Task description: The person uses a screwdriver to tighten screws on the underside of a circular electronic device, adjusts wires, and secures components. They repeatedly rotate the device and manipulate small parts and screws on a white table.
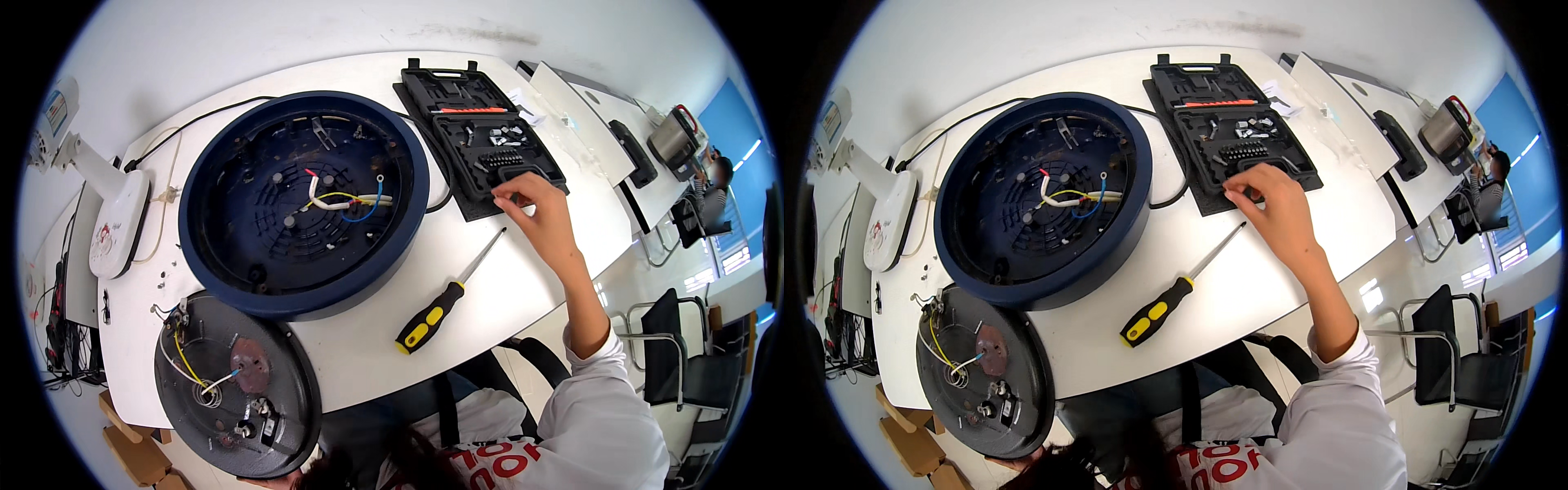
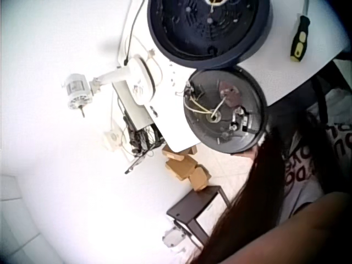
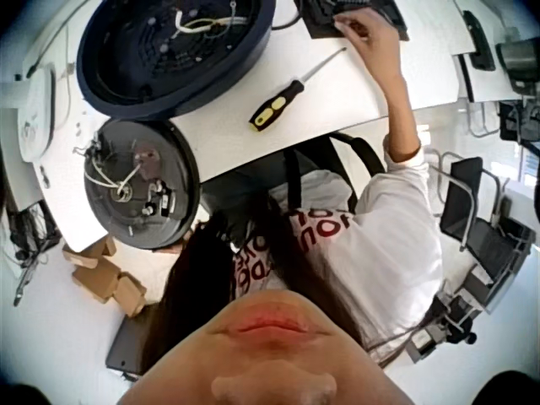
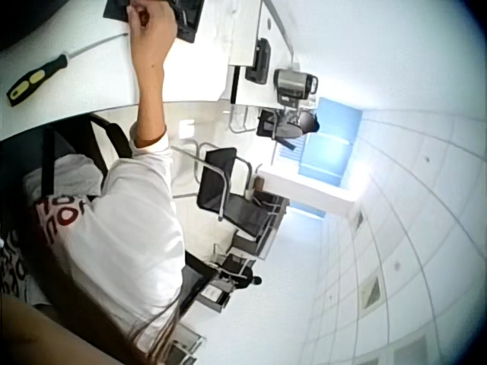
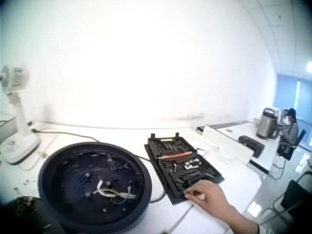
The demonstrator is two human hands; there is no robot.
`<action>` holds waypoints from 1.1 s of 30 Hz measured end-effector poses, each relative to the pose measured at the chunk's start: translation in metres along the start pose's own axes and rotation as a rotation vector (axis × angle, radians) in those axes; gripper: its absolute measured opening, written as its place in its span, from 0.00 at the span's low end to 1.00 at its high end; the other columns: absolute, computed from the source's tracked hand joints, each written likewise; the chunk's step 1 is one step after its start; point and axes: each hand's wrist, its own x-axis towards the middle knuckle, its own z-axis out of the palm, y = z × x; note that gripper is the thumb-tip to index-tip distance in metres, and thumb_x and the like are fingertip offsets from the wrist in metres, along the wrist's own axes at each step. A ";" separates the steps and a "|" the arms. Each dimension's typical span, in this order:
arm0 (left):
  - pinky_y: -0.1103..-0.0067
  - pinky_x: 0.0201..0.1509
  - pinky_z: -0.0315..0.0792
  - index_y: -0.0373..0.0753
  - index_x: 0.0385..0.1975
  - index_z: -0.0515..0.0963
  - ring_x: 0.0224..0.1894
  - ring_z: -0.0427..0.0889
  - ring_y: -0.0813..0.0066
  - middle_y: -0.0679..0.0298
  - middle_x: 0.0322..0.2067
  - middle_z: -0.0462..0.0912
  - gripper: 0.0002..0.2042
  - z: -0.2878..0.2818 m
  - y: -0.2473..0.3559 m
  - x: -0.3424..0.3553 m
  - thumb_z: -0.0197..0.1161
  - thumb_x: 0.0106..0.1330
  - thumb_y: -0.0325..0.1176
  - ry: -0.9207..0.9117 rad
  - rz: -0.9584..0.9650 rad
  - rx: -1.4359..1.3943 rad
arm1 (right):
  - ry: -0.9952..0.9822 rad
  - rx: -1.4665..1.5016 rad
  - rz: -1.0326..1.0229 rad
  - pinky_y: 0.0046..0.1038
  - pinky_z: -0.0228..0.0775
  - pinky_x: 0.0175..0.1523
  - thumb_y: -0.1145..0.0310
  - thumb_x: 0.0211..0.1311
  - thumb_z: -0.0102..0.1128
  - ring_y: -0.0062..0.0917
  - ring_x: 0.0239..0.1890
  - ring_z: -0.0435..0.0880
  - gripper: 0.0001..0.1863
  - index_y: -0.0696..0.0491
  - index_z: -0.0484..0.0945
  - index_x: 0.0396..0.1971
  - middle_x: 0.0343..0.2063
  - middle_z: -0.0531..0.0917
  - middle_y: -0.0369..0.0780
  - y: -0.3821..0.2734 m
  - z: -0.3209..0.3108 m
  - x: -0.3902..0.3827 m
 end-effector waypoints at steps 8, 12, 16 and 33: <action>0.63 0.61 0.64 0.38 0.62 0.60 0.58 0.68 0.60 0.56 0.60 0.65 0.32 -0.005 0.008 0.004 0.49 0.63 0.54 -0.121 -0.031 0.154 | -0.056 -0.072 -0.048 0.28 0.69 0.35 0.71 0.53 0.62 0.32 0.30 0.78 0.05 0.55 0.81 0.30 0.27 0.78 0.39 0.020 0.035 0.044; 0.65 0.58 0.68 0.37 0.62 0.59 0.56 0.71 0.61 0.55 0.58 0.67 0.33 -0.014 0.010 -0.005 0.46 0.64 0.55 -0.209 -0.105 0.128 | -0.051 -0.023 -0.072 0.25 0.68 0.35 0.74 0.54 0.60 0.29 0.30 0.78 0.06 0.57 0.81 0.32 0.28 0.79 0.41 0.006 0.031 0.037; 0.62 0.66 0.56 0.46 0.64 0.58 0.63 0.61 0.58 0.56 0.63 0.60 0.35 -0.015 0.013 -0.019 0.44 0.62 0.62 -0.466 -0.142 -0.203 | -0.106 -0.025 -0.143 0.19 0.66 0.38 0.77 0.61 0.53 0.21 0.34 0.77 0.07 0.59 0.78 0.37 0.32 0.77 0.39 -0.014 0.016 0.027; 0.57 0.66 0.53 0.40 0.64 0.55 0.65 0.57 0.57 0.57 0.64 0.58 0.41 -0.051 0.005 -0.035 0.58 0.55 0.59 -0.128 -0.331 -0.074 | 0.111 -0.327 -0.123 0.23 0.69 0.35 0.74 0.57 0.57 0.23 0.27 0.78 0.07 0.56 0.81 0.34 0.29 0.82 0.39 -0.053 0.006 0.094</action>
